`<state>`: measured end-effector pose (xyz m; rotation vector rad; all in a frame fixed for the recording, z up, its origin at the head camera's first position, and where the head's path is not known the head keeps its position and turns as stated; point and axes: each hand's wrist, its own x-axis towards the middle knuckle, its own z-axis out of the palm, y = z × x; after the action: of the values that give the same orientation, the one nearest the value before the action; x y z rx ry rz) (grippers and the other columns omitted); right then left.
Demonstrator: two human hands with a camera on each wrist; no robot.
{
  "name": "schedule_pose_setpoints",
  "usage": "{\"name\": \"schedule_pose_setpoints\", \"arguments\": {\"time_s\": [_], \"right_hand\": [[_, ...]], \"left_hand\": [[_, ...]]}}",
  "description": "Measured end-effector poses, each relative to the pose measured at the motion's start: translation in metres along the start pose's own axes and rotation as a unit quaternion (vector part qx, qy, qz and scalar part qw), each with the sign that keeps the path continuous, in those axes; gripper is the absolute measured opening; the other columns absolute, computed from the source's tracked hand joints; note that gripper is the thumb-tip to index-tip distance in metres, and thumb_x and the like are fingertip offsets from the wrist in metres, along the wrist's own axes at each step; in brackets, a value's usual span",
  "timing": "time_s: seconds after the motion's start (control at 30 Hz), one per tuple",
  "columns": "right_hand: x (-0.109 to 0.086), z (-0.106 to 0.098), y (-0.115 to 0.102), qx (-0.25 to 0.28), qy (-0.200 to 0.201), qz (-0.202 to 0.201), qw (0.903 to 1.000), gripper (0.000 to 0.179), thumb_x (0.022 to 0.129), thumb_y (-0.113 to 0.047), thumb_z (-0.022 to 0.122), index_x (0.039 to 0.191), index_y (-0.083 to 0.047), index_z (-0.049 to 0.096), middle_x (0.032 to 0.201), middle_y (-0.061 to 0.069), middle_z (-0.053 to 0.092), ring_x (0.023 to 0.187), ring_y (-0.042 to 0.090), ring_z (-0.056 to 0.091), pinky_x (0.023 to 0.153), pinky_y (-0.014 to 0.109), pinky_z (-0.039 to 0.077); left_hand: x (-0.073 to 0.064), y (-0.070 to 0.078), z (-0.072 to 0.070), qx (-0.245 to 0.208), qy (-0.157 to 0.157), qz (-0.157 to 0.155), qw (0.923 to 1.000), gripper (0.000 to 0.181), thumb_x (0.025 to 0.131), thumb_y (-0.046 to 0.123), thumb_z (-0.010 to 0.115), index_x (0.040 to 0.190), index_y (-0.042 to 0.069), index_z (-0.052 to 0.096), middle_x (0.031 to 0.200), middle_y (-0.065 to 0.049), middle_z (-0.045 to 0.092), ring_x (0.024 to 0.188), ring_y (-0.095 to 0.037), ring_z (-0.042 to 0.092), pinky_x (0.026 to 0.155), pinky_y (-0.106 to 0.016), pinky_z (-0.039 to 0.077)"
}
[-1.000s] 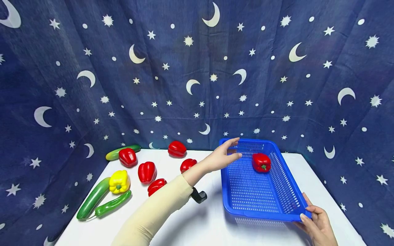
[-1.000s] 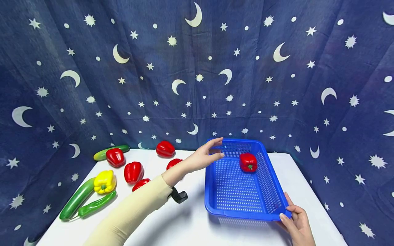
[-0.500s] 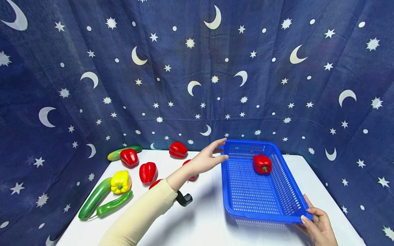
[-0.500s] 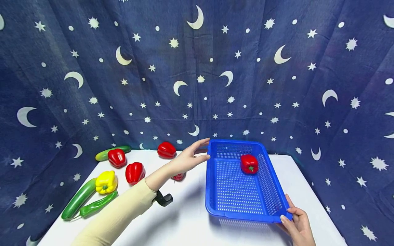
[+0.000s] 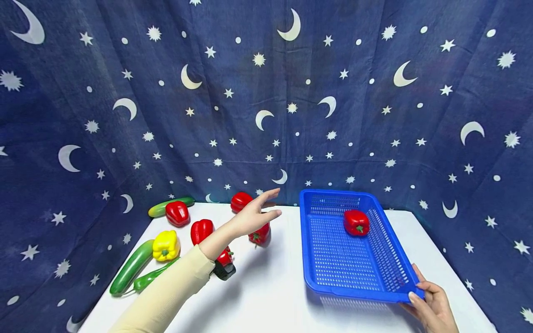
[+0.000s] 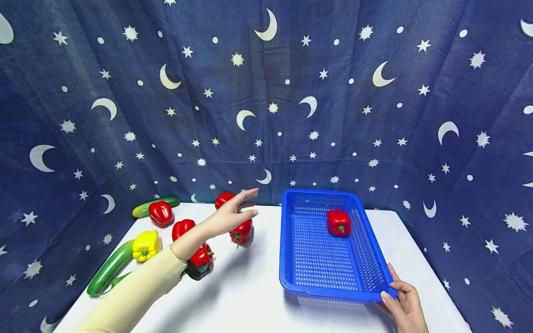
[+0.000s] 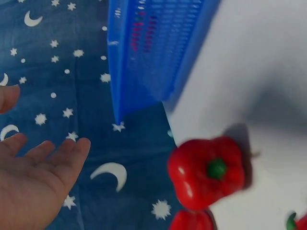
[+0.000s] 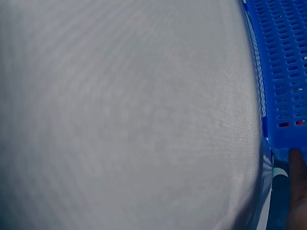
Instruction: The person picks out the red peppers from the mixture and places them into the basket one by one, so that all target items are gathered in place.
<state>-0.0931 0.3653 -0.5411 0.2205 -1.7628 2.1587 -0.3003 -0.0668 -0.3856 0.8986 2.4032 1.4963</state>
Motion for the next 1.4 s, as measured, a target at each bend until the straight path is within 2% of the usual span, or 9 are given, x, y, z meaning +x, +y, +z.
{"name": "schedule_pose_setpoints", "arguments": {"time_s": [0.23, 0.4, 0.57, 0.67, 0.77, 0.93, 1.07, 1.27, 1.4], "right_hand": [[0.000, 0.000, -0.001, -0.003, 0.002, 0.007, 1.0000, 0.032, 0.104, 0.010, 0.045, 0.126, -0.011, 0.036, 0.164, -0.011, 0.028, 0.120, -0.005, 0.056, 0.075, 0.028, 0.059], [0.001, -0.001, -0.001, -0.003, 0.006, 0.016, 0.9999, 0.032, 0.104, 0.009, 0.044, 0.126, -0.013, 0.036, 0.166, -0.010, 0.024, 0.119, -0.006, 0.057, 0.075, 0.028, 0.059], [0.001, -0.002, 0.000, 0.012, 0.006, 0.010, 0.9999, 0.033, 0.103, 0.012, 0.043, 0.126, -0.011, 0.035, 0.161, -0.014, 0.032, 0.119, -0.005, 0.057, 0.074, 0.028, 0.060], [0.001, -0.002, 0.000, 0.015, 0.007, 0.007, 0.9998, 0.033, 0.103, 0.013, 0.043, 0.126, -0.010, 0.035, 0.159, -0.015, 0.035, 0.119, -0.004, 0.058, 0.074, 0.029, 0.060], [0.001, -0.002, -0.001, 0.006, 0.013, 0.015, 0.9998, 0.033, 0.103, 0.012, 0.044, 0.126, -0.011, 0.035, 0.163, -0.012, 0.029, 0.119, -0.006, 0.057, 0.074, 0.028, 0.060], [0.000, 0.000, -0.001, -0.010, 0.020, 0.026, 0.9994, 0.033, 0.104, 0.009, 0.046, 0.127, -0.013, 0.035, 0.167, -0.006, 0.019, 0.118, -0.008, 0.056, 0.074, 0.026, 0.059], [0.000, 0.000, -0.001, -0.009, 0.019, 0.022, 0.9995, 0.033, 0.104, 0.008, 0.047, 0.126, -0.014, 0.036, 0.165, -0.010, 0.024, 0.118, -0.008, 0.056, 0.075, 0.027, 0.059], [0.001, -0.001, 0.001, 0.026, 0.001, -0.015, 0.9995, 0.034, 0.101, 0.016, 0.042, 0.124, -0.009, 0.039, 0.149, -0.020, 0.049, 0.120, -0.002, 0.059, 0.073, 0.029, 0.060], [0.001, 0.000, 0.002, 0.036, -0.001, -0.026, 0.9990, 0.034, 0.101, 0.017, 0.041, 0.123, -0.008, 0.040, 0.144, -0.021, 0.053, 0.120, 0.000, 0.059, 0.074, 0.030, 0.060]], "left_hand": [[-0.015, -0.019, -0.014, 0.014, 0.002, -0.031, 0.9994, 0.064, 0.100, 0.029, 0.067, 0.157, 0.023, 0.040, 0.160, -0.002, 0.040, 0.142, -0.029, 0.045, 0.110, -0.048, 0.044], [-0.022, -0.037, -0.023, 0.027, 0.004, -0.051, 0.9983, 0.063, 0.098, 0.026, 0.068, 0.156, 0.019, 0.043, 0.154, -0.006, 0.046, 0.141, -0.031, 0.045, 0.110, -0.047, 0.044], [-0.027, -0.053, -0.028, 0.034, 0.006, -0.061, 0.9975, 0.063, 0.097, 0.023, 0.070, 0.153, 0.009, 0.045, 0.149, -0.013, 0.052, 0.139, -0.036, 0.046, 0.110, -0.052, 0.043], [-0.028, -0.060, -0.029, 0.030, -0.001, -0.077, 0.9966, 0.064, 0.096, 0.023, 0.070, 0.153, 0.007, 0.046, 0.151, -0.013, 0.051, 0.140, -0.042, 0.043, 0.112, -0.055, 0.039], [-0.029, -0.065, -0.029, 0.035, -0.008, -0.102, 0.9941, 0.065, 0.095, 0.023, 0.071, 0.154, 0.011, 0.045, 0.154, -0.012, 0.048, 0.141, -0.044, 0.041, 0.112, -0.056, 0.039], [-0.026, -0.072, -0.029, 0.045, -0.023, -0.126, 0.9908, 0.068, 0.094, 0.019, 0.071, 0.156, 0.013, 0.043, 0.157, -0.013, 0.044, 0.140, -0.045, 0.042, 0.111, -0.057, 0.040], [-0.023, -0.076, -0.027, 0.049, -0.036, -0.141, 0.9881, 0.071, 0.092, 0.015, 0.072, 0.156, 0.013, 0.042, 0.158, -0.014, 0.042, 0.139, -0.045, 0.044, 0.110, -0.056, 0.042], [-0.017, -0.080, -0.025, 0.074, -0.048, -0.161, 0.9830, 0.073, 0.090, 0.010, 0.072, 0.157, 0.014, 0.042, 0.158, -0.012, 0.041, 0.137, -0.041, 0.048, 0.110, -0.053, 0.043], [-0.014, -0.080, -0.025, 0.077, -0.060, -0.170, 0.9806, 0.076, 0.088, 0.009, 0.072, 0.157, 0.015, 0.041, 0.157, -0.012, 0.042, 0.135, -0.037, 0.049, 0.110, -0.053, 0.042]]}}
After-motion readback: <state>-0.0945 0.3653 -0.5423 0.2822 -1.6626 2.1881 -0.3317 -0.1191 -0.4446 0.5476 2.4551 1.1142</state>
